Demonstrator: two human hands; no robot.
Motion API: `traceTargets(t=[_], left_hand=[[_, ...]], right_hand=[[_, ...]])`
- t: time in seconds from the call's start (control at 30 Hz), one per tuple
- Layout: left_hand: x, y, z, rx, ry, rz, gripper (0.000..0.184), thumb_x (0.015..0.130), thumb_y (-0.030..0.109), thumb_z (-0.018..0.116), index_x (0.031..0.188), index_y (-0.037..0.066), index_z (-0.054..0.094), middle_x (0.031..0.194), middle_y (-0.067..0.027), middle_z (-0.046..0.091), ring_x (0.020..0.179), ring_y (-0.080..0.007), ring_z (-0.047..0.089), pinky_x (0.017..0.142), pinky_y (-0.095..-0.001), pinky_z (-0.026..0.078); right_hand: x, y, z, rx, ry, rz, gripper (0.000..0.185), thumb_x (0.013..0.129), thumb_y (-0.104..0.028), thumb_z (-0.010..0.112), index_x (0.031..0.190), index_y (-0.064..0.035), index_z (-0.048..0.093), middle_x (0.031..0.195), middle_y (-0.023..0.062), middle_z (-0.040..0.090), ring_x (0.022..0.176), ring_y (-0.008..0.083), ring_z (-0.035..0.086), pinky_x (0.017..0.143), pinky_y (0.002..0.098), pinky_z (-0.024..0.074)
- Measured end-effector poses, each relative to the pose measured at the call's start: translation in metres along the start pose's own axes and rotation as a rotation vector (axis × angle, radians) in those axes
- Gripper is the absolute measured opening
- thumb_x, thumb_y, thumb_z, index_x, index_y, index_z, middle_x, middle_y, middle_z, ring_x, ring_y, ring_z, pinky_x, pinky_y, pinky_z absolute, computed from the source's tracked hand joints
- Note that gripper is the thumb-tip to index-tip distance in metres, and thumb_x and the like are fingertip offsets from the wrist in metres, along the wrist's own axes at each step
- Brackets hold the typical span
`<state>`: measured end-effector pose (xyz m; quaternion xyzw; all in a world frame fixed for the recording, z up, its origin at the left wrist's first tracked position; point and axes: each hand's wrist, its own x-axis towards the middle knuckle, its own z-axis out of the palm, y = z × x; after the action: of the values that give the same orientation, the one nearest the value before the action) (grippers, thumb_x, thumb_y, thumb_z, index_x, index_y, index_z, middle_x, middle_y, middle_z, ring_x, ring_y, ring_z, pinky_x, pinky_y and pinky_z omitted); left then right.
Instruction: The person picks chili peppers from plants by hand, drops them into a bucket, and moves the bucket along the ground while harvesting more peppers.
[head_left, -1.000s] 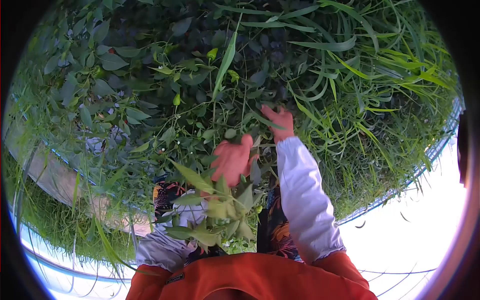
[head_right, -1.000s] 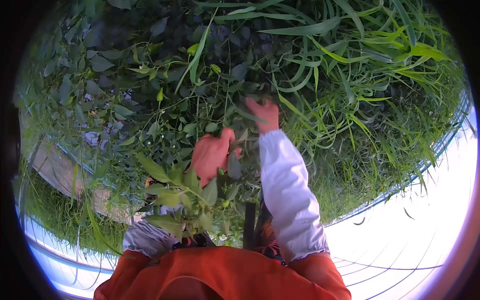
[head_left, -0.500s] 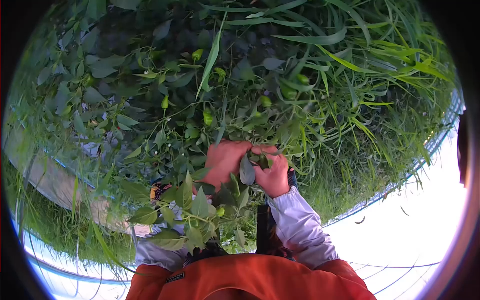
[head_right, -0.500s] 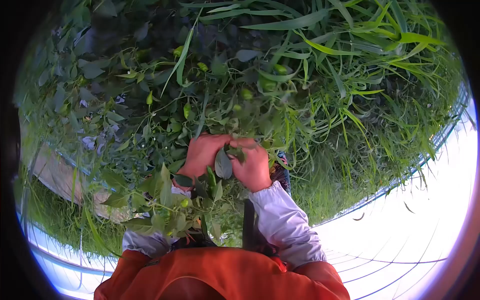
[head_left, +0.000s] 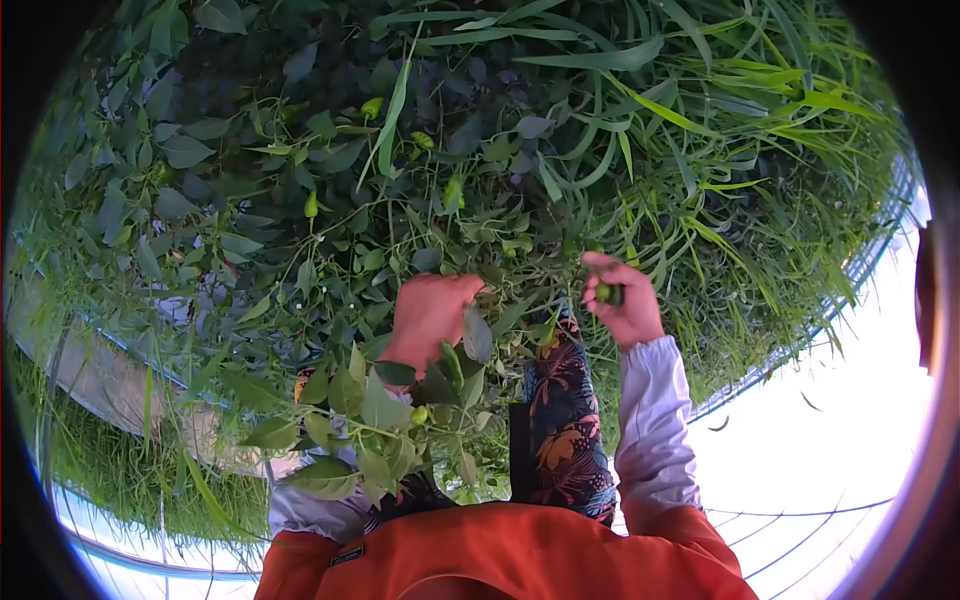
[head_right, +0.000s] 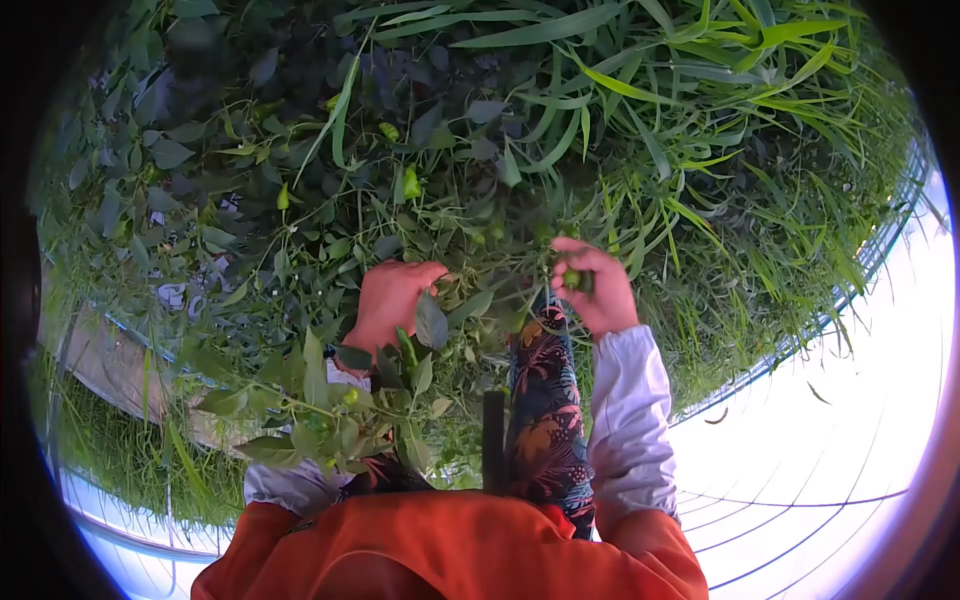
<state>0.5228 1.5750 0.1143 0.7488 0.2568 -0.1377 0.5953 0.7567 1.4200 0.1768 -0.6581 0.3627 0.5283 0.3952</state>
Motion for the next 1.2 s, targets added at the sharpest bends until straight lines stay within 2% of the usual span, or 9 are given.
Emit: traceTargets(t=[0.1, 0.23, 0.43, 0.53, 0.63, 0.73, 0.83, 1.03, 1.2], left_hand=[[0.000, -0.003, 0.004, 0.033, 0.004, -0.002, 0.010, 0.070, 0.006, 0.059, 0.079, 0.010, 0.058, 0.067, -0.0112, 0.060, 0.068, -0.0336, 0.060, 0.065, -0.0419, 0.045], [-0.001, -0.006, 0.007, 0.157, -0.083, -0.015, 0.035, 0.062, 0.008, 0.068, 0.096, 0.015, 0.062, 0.075, -0.0020, 0.066, 0.071, -0.0284, 0.064, 0.068, -0.0385, 0.047], [-0.003, -0.011, 0.010, 0.174, -0.105, -0.014, 0.036, 0.066, 0.010, 0.068, 0.102, 0.016, 0.064, 0.078, 0.0019, 0.069, 0.073, -0.0255, 0.065, 0.069, -0.0361, 0.047], [-0.003, -0.009, 0.009, 0.135, -0.083, -0.012, 0.031, 0.070, 0.010, 0.064, 0.100, 0.015, 0.064, 0.077, 0.0011, 0.069, 0.073, -0.0256, 0.065, 0.070, -0.0358, 0.046], [-0.003, -0.006, 0.009, 0.079, -0.001, 0.006, 0.017, 0.068, 0.006, 0.063, 0.083, 0.012, 0.058, 0.068, -0.0051, 0.062, 0.067, -0.0294, 0.062, 0.067, -0.0388, 0.045], [-0.003, -0.007, 0.012, 0.068, 0.033, 0.015, 0.014, 0.065, 0.003, 0.062, 0.075, 0.011, 0.055, 0.062, -0.0075, 0.058, 0.064, -0.0310, 0.060, 0.066, -0.0400, 0.045], [-0.003, -0.007, 0.011, 0.135, -0.071, -0.012, 0.025, 0.068, 0.009, 0.067, 0.092, 0.012, 0.061, 0.076, -0.0032, 0.065, 0.070, -0.0289, 0.062, 0.069, -0.0389, 0.046], [0.003, 0.030, -0.010, 0.143, -0.043, -0.057, 0.049, 0.074, 0.025, 0.075, 0.119, 0.012, 0.060, 0.114, -0.0057, 0.063, 0.092, -0.0283, 0.062, 0.080, -0.0410, 0.047], [0.002, 0.033, 0.012, 0.168, -0.031, 0.215, 0.069, 0.071, 0.029, 0.076, 0.134, 0.014, 0.053, 0.126, -0.0065, 0.058, 0.104, -0.0259, 0.058, 0.091, -0.0412, 0.044]], right_hand=[[0.023, 0.026, -0.008, -0.052, -0.093, 0.210, 0.026, 0.096, -0.024, 0.056, 0.104, -0.0001, 0.063, 0.075, 0.0051, 0.064, 0.063, 0.0173, 0.063, 0.058, 0.0298, 0.0529], [0.016, 0.044, -0.008, 0.084, 0.087, -0.126, 0.020, 0.094, -0.016, 0.060, 0.104, 0.0006, 0.064, 0.076, 0.0050, 0.065, 0.068, 0.0169, 0.065, 0.059, 0.0282, 0.0533], [0.018, -0.008, 0.014, -1.171, 0.284, -0.894, 0.029, 0.088, -0.028, 0.067, 0.092, 0.0002, 0.070, 0.087, 0.0144, 0.070, 0.073, 0.0245, 0.068, 0.065, 0.0374, 0.0529], [0.042, -0.032, 0.042, -1.928, 0.190, -0.463, 0.041, 0.080, -0.042, 0.071, 0.084, -0.0012, 0.071, 0.088, 0.0163, 0.070, 0.073, 0.0282, 0.068, 0.070, 0.0403, 0.0525], [0.063, -0.039, 0.057, -2.153, 0.010, -0.238, 0.050, 0.074, -0.051, 0.072, 0.080, -0.0015, 0.071, 0.085, 0.0159, 0.070, 0.075, 0.0301, 0.068, 0.071, 0.0413, 0.0526], [0.069, -0.047, 0.072, -2.032, -0.205, 0.179, 0.049, 0.070, -0.049, 0.074, 0.078, -0.0016, 0.070, 0.082, 0.0147, 0.070, 0.077, 0.0301, 0.069, 0.071, 0.0412, 0.0530], [0.084, -0.029, 0.049, -1.828, -0.237, 0.181, 0.047, 0.068, -0.047, 0.075, 0.079, -0.0018, 0.070, 0.079, 0.0147, 0.069, 0.075, 0.0279, 0.069, 0.068, 0.0401, 0.0519], [0.010, -0.020, 0.031, -1.387, -0.051, -0.487, 0.028, 0.073, -0.026, 0.075, 0.086, -0.0014, 0.067, 0.074, 0.0102, 0.065, 0.065, 0.0153, 0.060, 0.063, 0.0308, 0.0486], [-0.083, 0.003, 0.057, -1.070, -0.109, -0.598, 0.031, 0.073, -0.011, 0.075, 0.103, -0.0064, 0.067, 0.084, 0.0098, 0.063, 0.068, 0.0170, 0.058, 0.062, 0.0274, 0.0469]])
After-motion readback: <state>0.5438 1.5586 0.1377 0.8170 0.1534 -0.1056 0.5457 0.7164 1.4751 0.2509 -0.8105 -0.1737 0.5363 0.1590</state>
